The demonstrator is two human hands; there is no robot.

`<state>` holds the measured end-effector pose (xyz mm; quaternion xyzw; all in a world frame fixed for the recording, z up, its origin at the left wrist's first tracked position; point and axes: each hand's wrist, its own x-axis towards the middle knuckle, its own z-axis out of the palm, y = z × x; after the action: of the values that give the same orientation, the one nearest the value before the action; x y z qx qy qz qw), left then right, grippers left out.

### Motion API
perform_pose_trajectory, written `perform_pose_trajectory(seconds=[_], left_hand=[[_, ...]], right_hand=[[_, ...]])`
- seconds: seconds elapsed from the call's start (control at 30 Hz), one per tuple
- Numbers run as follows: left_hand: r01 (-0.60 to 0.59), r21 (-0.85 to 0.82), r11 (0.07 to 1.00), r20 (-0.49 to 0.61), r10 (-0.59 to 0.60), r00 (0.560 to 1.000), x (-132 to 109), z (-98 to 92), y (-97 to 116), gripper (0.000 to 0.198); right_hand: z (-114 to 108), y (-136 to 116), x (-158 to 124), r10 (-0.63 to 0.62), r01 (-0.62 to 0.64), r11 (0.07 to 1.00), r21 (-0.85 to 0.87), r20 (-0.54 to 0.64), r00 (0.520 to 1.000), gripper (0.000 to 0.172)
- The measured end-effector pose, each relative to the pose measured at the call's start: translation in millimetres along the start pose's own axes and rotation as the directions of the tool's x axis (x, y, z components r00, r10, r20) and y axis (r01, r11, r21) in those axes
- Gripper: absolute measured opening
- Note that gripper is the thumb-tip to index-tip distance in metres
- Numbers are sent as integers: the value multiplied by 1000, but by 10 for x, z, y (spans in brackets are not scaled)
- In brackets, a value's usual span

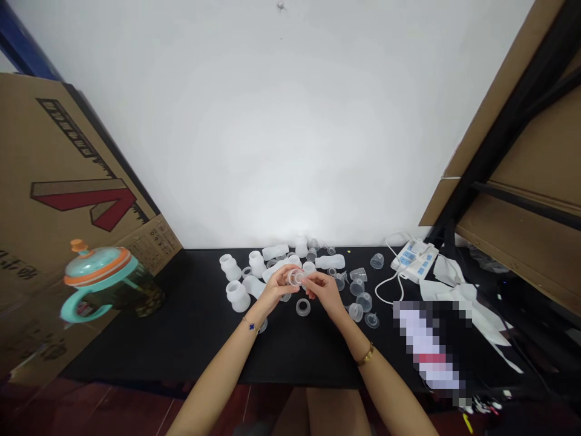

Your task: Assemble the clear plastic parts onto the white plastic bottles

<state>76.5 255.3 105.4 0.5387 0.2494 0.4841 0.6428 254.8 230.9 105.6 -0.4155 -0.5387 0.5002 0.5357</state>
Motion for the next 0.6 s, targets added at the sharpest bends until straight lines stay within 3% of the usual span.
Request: perform_pose_trajectory(seconds=[0.6], left_hand=[[-6,70,998,16,5,1000,-16,24,29,50]], right_hand=[[9,16,5,18,-18,1000,-26,19,1000,37]])
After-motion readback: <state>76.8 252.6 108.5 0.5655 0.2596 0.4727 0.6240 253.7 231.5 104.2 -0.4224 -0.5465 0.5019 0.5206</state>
